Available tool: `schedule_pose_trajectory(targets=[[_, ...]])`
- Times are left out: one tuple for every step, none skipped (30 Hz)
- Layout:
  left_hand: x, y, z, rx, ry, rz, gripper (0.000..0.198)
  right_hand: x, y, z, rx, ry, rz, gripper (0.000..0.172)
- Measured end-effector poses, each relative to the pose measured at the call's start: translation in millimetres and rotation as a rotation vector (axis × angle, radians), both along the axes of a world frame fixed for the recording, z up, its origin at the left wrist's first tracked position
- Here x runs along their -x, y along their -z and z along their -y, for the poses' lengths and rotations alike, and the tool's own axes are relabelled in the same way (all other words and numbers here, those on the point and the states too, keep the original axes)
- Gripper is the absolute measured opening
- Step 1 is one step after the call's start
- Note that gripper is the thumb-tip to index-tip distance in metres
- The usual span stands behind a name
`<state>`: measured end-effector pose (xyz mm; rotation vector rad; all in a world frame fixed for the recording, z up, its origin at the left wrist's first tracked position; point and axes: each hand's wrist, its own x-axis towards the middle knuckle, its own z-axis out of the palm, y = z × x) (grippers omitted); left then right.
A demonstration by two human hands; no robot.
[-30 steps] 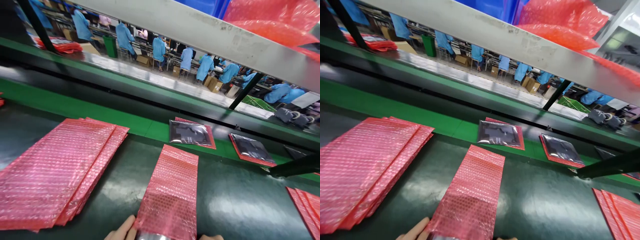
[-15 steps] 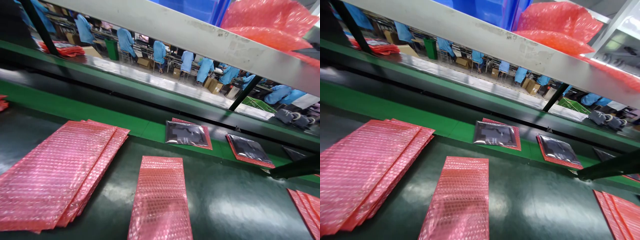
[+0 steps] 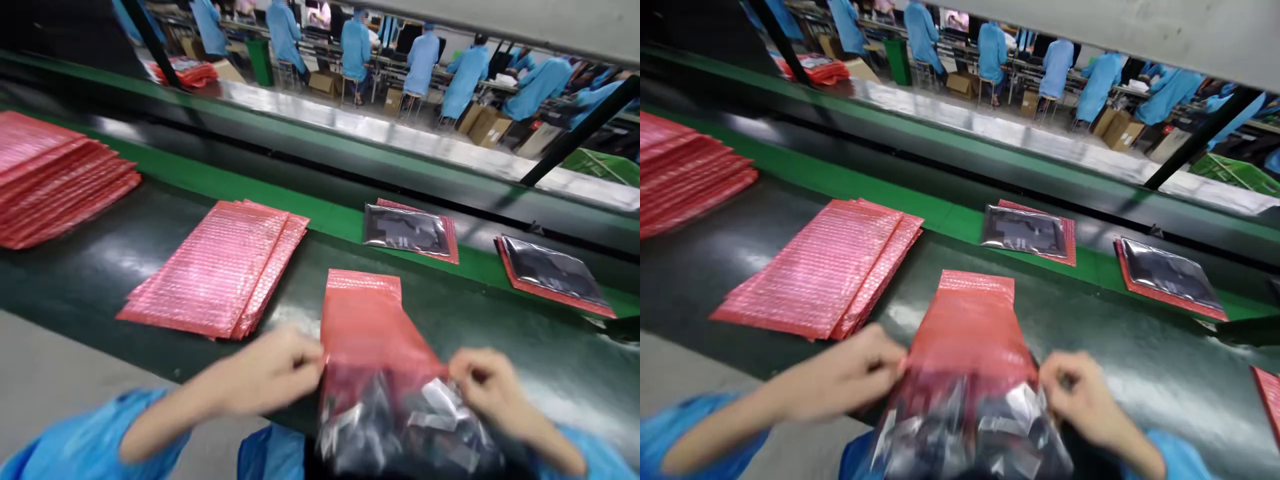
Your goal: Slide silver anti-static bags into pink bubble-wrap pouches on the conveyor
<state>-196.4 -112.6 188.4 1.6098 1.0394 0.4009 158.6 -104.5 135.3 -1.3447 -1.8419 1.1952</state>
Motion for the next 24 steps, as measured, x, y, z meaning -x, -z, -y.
schedule_pose_trajectory(targets=[[-2, -23.1, -17, 0.003, -0.09, 0.037, 0.035, 0, -25.0, -22, -0.075, 0.11, -0.035, 0.039], [-4, -45.2, -30, -0.015, -0.165, 0.104, 0.032, 2, -51.3, -41, -0.128, 0.205, -0.093, 0.032], [-6, -64.8, -39, -0.043, -0.234, 0.17, 0.032, 4, -76.4, -56, -0.21, 0.322, -0.172, 0.029], [-9, -80.4, -45, -0.076, -0.283, 0.222, 0.032, 8, -97.7, -68, -0.29, 0.384, -0.262, 0.025], [-12, -91.2, -51, -0.107, -0.313, 0.264, 0.032, 12, -113.6, -76, -0.346, 0.443, -0.338, 0.022], [-14, -97.2, -56, -0.134, -0.328, 0.288, 0.032, 17, -123.3, -83, -0.37, 0.473, -0.389, 0.02], [-16, -99.1, -62, -0.152, -0.334, 0.294, 0.033, 23, -127.2, -90, -0.356, 0.471, -0.415, 0.02], [-17, -97.9, -68, -0.16, -0.337, 0.294, 0.033, 27, -126.5, -96, -0.313, 0.448, -0.422, 0.021], [-17, -94.9, -75, -0.159, -0.343, 0.294, 0.034, 32, -123.0, -102, -0.254, 0.409, -0.418, 0.022], [-17, -91.5, -82, -0.15, -0.352, 0.296, 0.034, 35, -118.5, -107, -0.205, 0.37, -0.421, 0.024], [-17, -88.6, -88, -0.135, -0.361, 0.305, 0.034, 38, -114.4, -112, -0.171, 0.333, -0.426, 0.025], [-16, -86.8, -94, -0.118, -0.369, 0.326, 0.033, 40, -111.7, -116, -0.171, 0.315, -0.448, 0.025], [-15, -86.1, -98, -0.102, -0.376, 0.352, 0.032, 41, -110.7, -119, -0.198, 0.311, -0.48, 0.024], [-15, -86.1, -102, -0.089, -0.385, 0.379, 0.031, 42, -111.1, -121, -0.23, 0.311, -0.514, 0.022], [-14, -86.1, -105, -0.081, -0.399, 0.403, 0.03, 42, -112.2, -122, -0.268, 0.323, -0.553, 0.02], [-15, -85.5, -109, -0.074, -0.419, 0.425, 0.029, 43, -113.1, -122, -0.299, 0.339, -0.595, 0.02], [-15, -83.5, -113, -0.071, -0.445, 0.443, 0.029, 43, -113.1, -122, -0.321, 0.362, -0.636, 0.019], [-17, -80.0, -116, -0.067, -0.473, 0.46, 0.028, 45, -111.4, -122, -0.34, 0.385, -0.678, 0.018], [-19, -74.9, -120, -0.057, -0.499, 0.477, 0.028, 47, -108.0, -120, -0.357, 0.397, -0.719, 0.018], [-22, -68.3, -121, -0.029, -0.516, 0.496, 0.029, 49, -102.8, -118, -0.381, 0.413, -0.749, 0.019], [-27, -60.7, -121, 0.022, -0.519, 0.513, 0.033, 52, -96.4, -115, -0.413, 0.424, -0.759, 0.019], [-32, -52.4, -118, 0.101, -0.504, 0.53, 0.04, 56, -89.2, -111, -0.449, 0.431, -0.745, 0.019], [-39, -44.0, -112, 0.201, -0.469, 0.551, 0.051, 60, -82.1, -105, -0.492, 0.433, -0.716, 0.019], [-46, -35.6, -103, 0.315, -0.415, 0.573, 0.062, 64, -75.6, -97, -0.542, 0.414, -0.67, 0.017]])
